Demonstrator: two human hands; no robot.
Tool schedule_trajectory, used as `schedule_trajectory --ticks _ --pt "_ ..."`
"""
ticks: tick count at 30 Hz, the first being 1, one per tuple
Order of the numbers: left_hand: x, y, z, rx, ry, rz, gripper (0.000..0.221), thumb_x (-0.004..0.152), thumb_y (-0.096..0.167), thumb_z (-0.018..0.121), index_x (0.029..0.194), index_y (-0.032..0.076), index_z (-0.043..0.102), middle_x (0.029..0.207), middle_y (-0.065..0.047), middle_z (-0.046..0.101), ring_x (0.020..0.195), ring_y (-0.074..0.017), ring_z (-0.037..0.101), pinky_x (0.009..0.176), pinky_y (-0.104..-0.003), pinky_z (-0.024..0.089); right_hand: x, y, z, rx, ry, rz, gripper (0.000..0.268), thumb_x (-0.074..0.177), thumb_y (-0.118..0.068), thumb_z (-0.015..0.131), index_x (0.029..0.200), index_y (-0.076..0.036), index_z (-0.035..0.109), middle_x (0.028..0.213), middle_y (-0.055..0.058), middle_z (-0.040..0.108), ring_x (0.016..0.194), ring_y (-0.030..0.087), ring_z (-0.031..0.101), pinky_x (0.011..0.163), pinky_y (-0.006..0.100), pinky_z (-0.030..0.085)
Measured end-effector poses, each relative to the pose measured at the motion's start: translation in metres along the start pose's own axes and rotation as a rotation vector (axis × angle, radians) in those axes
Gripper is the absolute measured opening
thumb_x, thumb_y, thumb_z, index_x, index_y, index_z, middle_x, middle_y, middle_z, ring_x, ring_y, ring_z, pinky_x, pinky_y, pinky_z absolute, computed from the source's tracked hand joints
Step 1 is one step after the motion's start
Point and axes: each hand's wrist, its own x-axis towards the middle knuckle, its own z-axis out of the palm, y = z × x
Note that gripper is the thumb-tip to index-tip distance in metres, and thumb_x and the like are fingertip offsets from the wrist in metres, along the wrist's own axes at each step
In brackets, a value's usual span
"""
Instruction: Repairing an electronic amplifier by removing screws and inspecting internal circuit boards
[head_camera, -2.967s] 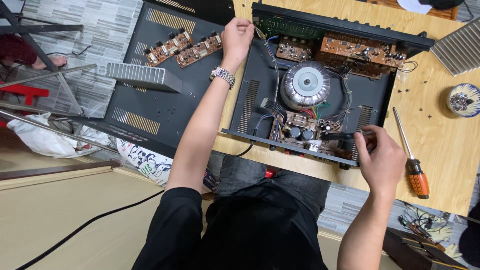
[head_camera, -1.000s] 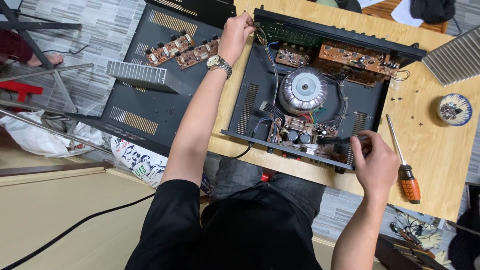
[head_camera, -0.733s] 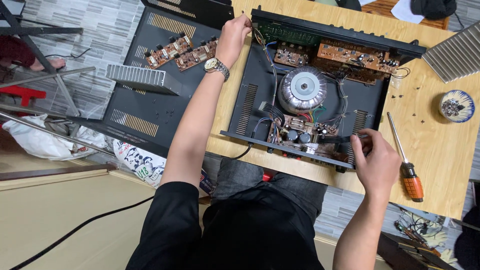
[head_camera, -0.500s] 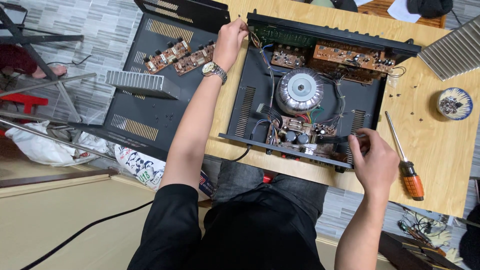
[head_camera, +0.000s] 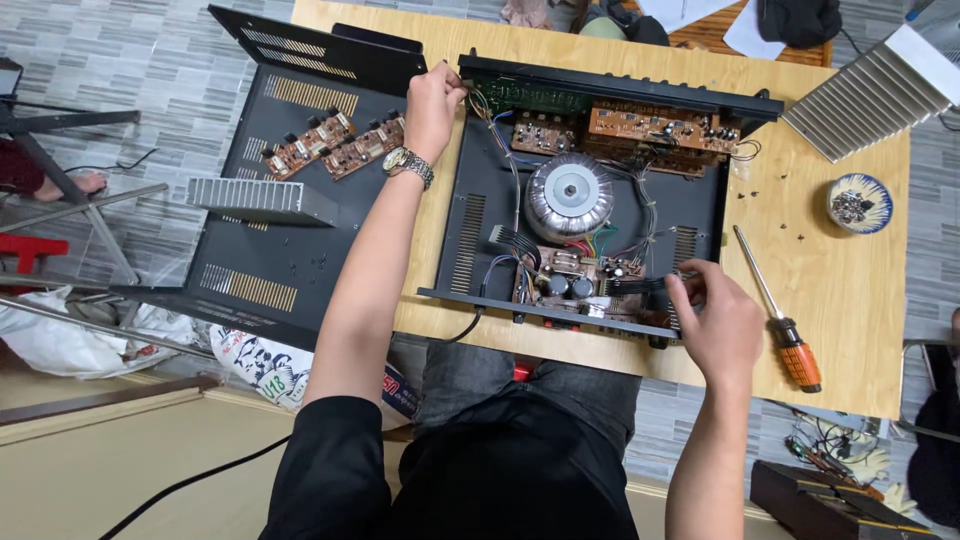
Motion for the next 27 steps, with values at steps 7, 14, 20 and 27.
schedule_trajectory --ticks 7,14,20,27 --pt "0.008 -0.01 -0.001 0.007 -0.044 0.004 0.016 0.086 0.002 0.076 0.077 0.006 0.063 0.065 -0.007 0.068 0.063 -0.0203 0.067 0.063 -0.035 0.052 0.001 -0.003 -0.001 0.001 -0.01 0.034 0.023 0.105 -0.034 0.067 0.116 -0.014 0.072 0.086 0.003 0.074 0.081 0.022 0.07 0.071 0.039 0.049" --pt "0.006 -0.002 -0.013 0.102 -0.102 0.101 0.012 0.09 0.002 0.074 0.084 0.003 0.063 0.079 -0.016 0.071 0.074 -0.031 0.069 0.061 -0.04 0.05 0.003 -0.005 -0.002 0.011 -0.005 0.037 0.024 0.105 -0.036 0.066 0.114 -0.015 0.071 0.086 0.001 0.074 0.078 0.02 0.069 0.068 0.038 0.049" --pt "0.0 0.001 -0.014 0.12 -0.125 0.093 0.01 0.095 0.001 0.07 0.088 0.001 0.062 0.083 -0.017 0.07 0.074 -0.0298 0.068 0.059 -0.039 0.05 0.001 -0.006 -0.003 0.015 -0.017 0.05 0.027 0.104 -0.038 0.065 0.115 -0.014 0.071 0.089 0.001 0.075 0.08 0.019 0.07 0.068 0.037 0.05" --pt "-0.003 -0.026 -0.005 -0.001 -0.108 0.062 0.006 0.099 0.006 0.065 0.094 0.008 0.064 0.074 -0.007 0.071 0.073 -0.0257 0.072 0.07 -0.038 0.058 -0.001 0.009 0.007 0.016 -0.029 0.097 0.025 0.102 -0.041 0.07 0.117 -0.022 0.07 0.083 -0.001 0.074 0.083 0.02 0.073 0.075 0.038 0.056"
